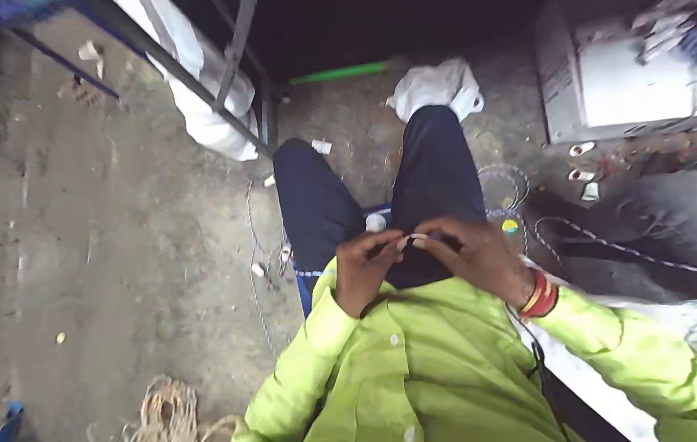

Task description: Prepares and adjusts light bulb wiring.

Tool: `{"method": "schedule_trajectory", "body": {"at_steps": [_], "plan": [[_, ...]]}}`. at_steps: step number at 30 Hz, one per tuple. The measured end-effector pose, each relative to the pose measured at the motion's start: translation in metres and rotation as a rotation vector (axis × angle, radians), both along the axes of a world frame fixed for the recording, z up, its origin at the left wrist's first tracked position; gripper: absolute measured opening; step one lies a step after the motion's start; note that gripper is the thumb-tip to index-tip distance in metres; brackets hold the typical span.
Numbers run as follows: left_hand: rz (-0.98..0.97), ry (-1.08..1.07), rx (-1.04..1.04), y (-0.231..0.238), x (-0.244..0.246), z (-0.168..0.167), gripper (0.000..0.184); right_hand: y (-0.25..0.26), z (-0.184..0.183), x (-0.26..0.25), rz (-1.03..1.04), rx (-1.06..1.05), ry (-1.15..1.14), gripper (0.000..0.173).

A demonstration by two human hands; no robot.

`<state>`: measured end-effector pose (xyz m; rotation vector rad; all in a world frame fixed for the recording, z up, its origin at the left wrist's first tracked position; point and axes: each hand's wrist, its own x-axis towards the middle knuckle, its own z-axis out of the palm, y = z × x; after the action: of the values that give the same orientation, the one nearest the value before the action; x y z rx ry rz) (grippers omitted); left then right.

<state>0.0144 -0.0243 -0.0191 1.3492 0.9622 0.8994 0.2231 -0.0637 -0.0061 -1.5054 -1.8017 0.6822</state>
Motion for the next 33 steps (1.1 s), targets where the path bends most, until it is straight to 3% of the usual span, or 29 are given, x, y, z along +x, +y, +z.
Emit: {"method": "schedule_trajectory", "body": {"at_steps": [5,9,13,17,20,23,27,30,33], "plan": [[-0.007,0.078,0.179,0.005,0.004,-0.003,0.015,0.003,-0.01,-0.002,0.004,0.022,0.043,0.026],[0.06,-0.011,0.005,0.001,0.008,0.003,0.019,0.008,-0.002,-0.002,0.057,-0.058,0.048,0.024],[0.049,-0.038,-0.023,-0.001,0.009,0.001,0.037,0.008,0.009,-0.003,0.024,-0.128,-0.022,0.024],[0.012,0.206,0.183,0.001,0.006,-0.007,0.02,0.007,0.001,-0.004,0.007,0.028,-0.107,0.021],[0.017,0.375,0.395,0.004,0.005,-0.008,0.022,0.01,-0.007,-0.008,-0.032,0.163,-0.181,0.022],[0.03,0.449,0.492,0.005,0.006,-0.009,0.023,0.013,-0.009,-0.009,-0.031,0.169,-0.12,0.021],[0.029,0.372,0.489,0.005,0.008,-0.007,0.019,0.013,-0.01,-0.005,-0.007,0.084,0.112,0.02],[0.076,0.177,0.331,0.005,0.009,-0.003,0.013,0.015,-0.009,-0.005,0.004,0.05,0.295,0.018],[0.154,0.0,0.28,0.002,0.013,0.001,0.01,0.015,-0.003,-0.008,0.029,0.012,0.353,0.028]]}}
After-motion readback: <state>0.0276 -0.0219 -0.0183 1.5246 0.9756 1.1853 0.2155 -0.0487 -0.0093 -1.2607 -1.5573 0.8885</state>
